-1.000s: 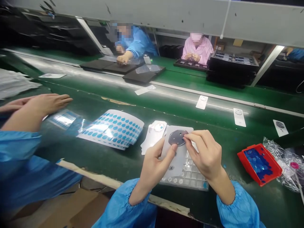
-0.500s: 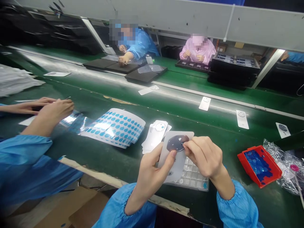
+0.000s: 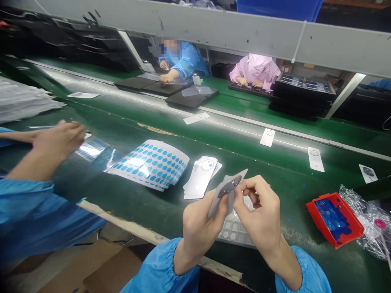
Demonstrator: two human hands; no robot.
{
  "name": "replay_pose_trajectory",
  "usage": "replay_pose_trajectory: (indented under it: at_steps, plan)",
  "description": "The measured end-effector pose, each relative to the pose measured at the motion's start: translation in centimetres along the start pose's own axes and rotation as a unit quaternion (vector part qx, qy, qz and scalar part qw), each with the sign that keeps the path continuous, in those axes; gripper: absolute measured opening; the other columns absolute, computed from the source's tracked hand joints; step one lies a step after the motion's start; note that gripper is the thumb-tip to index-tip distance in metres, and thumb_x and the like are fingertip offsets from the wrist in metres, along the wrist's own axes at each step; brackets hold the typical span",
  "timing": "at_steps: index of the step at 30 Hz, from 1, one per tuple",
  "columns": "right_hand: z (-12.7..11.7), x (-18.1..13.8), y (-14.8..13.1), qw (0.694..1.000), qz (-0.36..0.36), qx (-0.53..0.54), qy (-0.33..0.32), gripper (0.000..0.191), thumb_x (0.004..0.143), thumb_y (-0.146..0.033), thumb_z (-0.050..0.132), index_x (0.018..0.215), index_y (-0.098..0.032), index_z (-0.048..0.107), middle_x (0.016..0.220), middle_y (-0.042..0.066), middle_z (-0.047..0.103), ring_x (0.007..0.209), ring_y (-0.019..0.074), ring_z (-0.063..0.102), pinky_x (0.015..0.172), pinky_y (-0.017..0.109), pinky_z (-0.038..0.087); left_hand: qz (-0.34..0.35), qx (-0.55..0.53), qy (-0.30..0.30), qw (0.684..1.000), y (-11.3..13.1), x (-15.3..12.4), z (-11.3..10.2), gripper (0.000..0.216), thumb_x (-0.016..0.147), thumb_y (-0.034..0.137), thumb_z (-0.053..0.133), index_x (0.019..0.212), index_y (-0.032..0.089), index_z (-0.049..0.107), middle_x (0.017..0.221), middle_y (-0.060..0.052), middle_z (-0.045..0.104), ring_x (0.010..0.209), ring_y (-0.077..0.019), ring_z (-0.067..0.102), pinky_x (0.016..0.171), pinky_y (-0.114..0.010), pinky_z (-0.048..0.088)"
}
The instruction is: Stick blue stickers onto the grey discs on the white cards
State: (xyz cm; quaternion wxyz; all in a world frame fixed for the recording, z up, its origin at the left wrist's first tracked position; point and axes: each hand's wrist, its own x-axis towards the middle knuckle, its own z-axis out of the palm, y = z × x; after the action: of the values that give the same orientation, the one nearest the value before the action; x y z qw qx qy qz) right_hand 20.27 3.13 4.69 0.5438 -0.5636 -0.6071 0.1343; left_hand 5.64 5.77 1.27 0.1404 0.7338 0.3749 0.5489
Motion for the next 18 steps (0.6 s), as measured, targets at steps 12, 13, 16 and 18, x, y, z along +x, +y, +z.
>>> replay_pose_trajectory:
  at_steps: [12,13,16,18]
  plan:
    - [-10.5,-3.8,3.8,0.919,0.109,-0.281,0.253,0.017,0.094,-0.041,0.074,0.098,-0.025,0.07,0.097,0.005,0.074,0.074,0.0207,0.068,0.068,0.035,0.054,-0.307,-0.19,-0.132,0.923,-2.0,0.7,-1.0,0.025,0.102,0.039,0.061,0.094,0.017,0.071,0.068,0.001,0.066,0.06,-0.0146,0.06,0.053,-0.022,0.046]
    - [-12.4,-4.6,5.1,0.889,0.126,-0.349,0.269,0.018,0.093,-0.042,0.073,0.1,-0.025,0.07,0.091,0.006,0.073,0.071,0.0229,0.067,0.069,0.038,0.053,-0.32,-0.194,-0.134,0.918,-2.5,0.7,-1.2,0.025,0.1,0.04,0.062,0.095,0.017,0.071,0.066,0.002,0.064,0.059,-0.014,0.057,0.052,-0.021,0.043]
    - [-17.6,-7.2,8.8,0.843,0.181,-0.465,0.2,0.027,0.099,-0.043,0.058,0.11,-0.023,0.072,0.096,0.014,0.074,0.078,0.0297,0.069,0.077,0.047,0.055,-0.353,-0.193,-0.138,0.905,-3.4,0.3,-1.6,0.028,0.098,0.043,0.064,0.096,0.017,0.071,0.062,0.003,0.06,0.056,-0.0132,0.051,0.05,-0.022,0.039]
    - [-19.7,-9.0,10.8,0.828,0.193,-0.509,0.134,0.037,0.101,-0.05,0.049,0.101,-0.022,0.074,0.099,0.017,0.075,0.084,0.0335,0.07,0.081,0.052,0.055,-0.377,-0.194,-0.142,0.895,-3.8,-0.1,-1.7,0.031,0.098,0.047,0.066,0.096,0.017,0.071,0.063,0.003,0.061,0.055,-0.0131,0.051,0.05,-0.022,0.038]
